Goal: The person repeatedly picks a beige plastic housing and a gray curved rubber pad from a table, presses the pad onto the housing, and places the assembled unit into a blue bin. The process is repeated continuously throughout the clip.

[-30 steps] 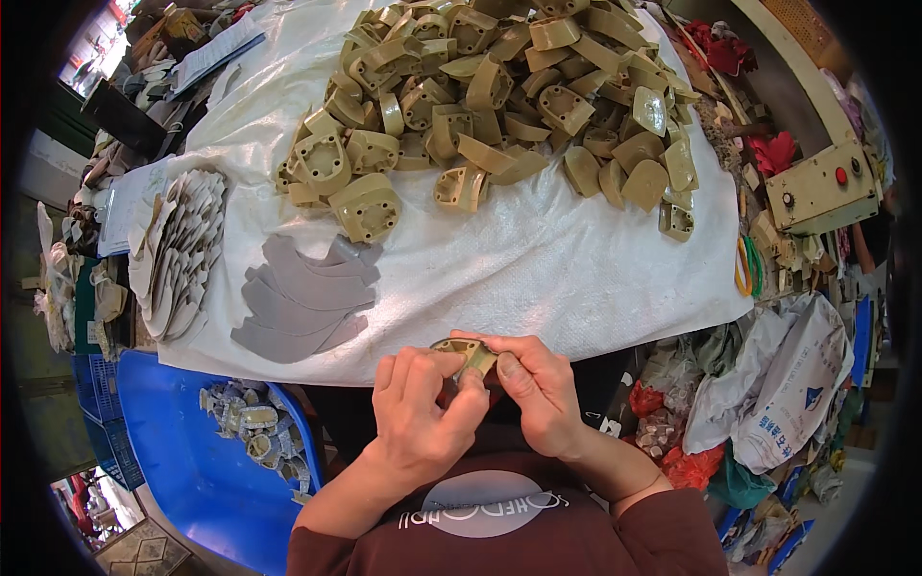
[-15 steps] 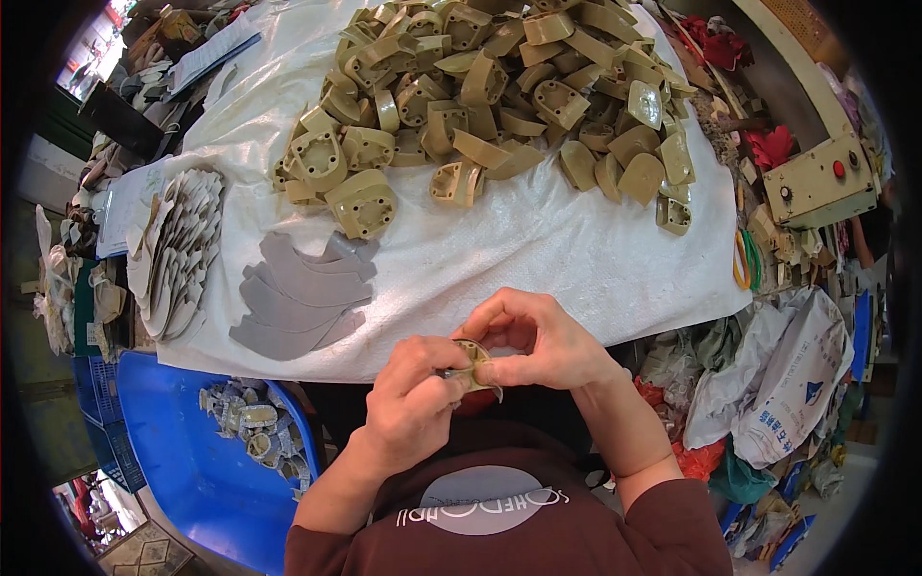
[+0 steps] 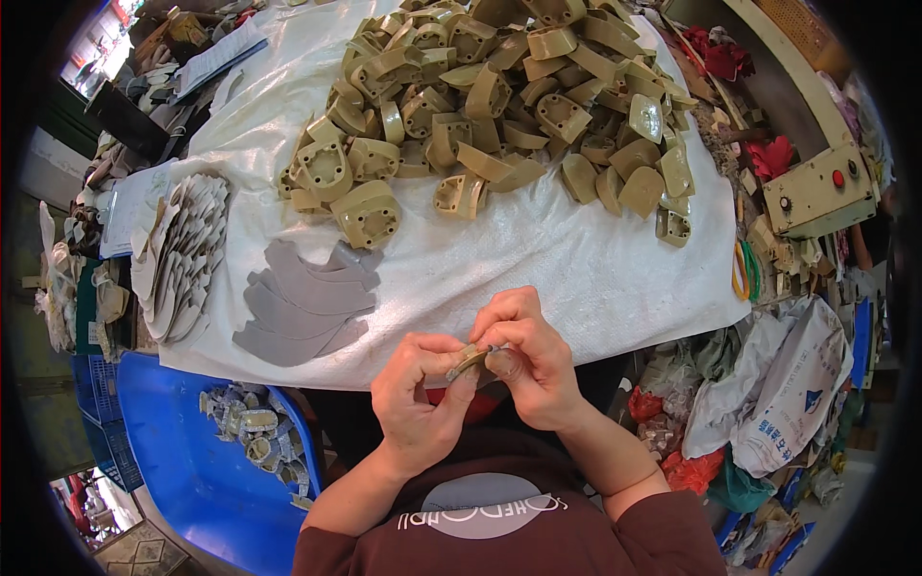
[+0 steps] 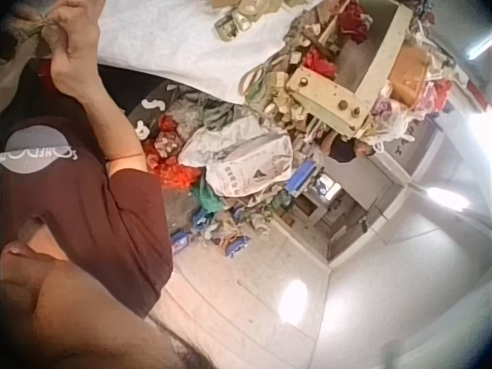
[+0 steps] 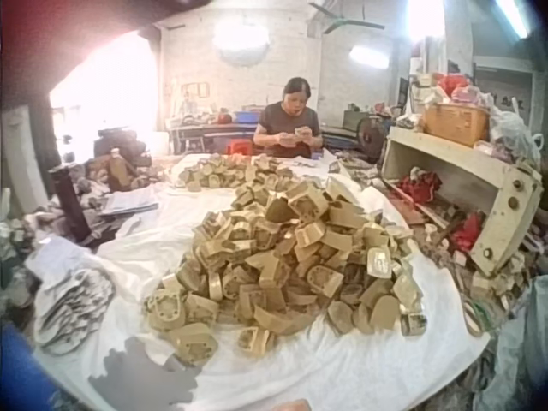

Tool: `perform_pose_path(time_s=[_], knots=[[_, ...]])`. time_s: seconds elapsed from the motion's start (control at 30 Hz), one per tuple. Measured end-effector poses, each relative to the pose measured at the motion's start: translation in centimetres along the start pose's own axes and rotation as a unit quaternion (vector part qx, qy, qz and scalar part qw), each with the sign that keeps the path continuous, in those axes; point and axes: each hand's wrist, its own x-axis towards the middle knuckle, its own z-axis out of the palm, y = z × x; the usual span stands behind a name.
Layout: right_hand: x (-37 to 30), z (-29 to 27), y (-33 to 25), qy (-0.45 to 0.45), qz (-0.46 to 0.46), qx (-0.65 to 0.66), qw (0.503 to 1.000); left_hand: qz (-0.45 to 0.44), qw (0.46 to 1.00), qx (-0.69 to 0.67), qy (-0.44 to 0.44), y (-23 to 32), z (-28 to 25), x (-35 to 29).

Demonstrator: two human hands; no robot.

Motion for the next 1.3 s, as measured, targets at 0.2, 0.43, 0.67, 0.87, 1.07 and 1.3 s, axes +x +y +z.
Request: perform_pose_path(time_s=[0.2, 0.43, 0.67, 0.87, 1.07, 1.3], knots=[[0.3, -0.2, -0.4, 0.016, -0.036, -0.093, 0.995, -0.079, 0.996, -0.042, 0.010, 0.3, 0.0, -0.2], [-0.6, -1.0, 0.0, 0.017, -0.042, 0.005, 0.999, 0.052, 0.986, 0.154, -0.020, 1.1, -0.2, 0.8], [0.0, -2.7, -0.4, -0.057, 0.205, 0.205, 0.955, 0.184, 0.957, 0.219, -0.052, 0.3, -1.2, 0.7], [0.3, -2.9, -0.1, -0.030, -0.016, 0.044, 0.998, 0.082, 0.993, 0.065, -0.055, -0.1, -1.7, 0.7], [0.2, -1.5, -0.7, -0.078, -0.023, 0.000, 0.997, -0.280, 0.909, -0.261, -0.167, 0.2, -0.8, 0.5], [-0.2, 0.0, 0.3, -0.012, 0.003, 0.028, 1.000, -0.209, 0.944, -0.212, -0.141, 0.0, -0.5, -0.4]])
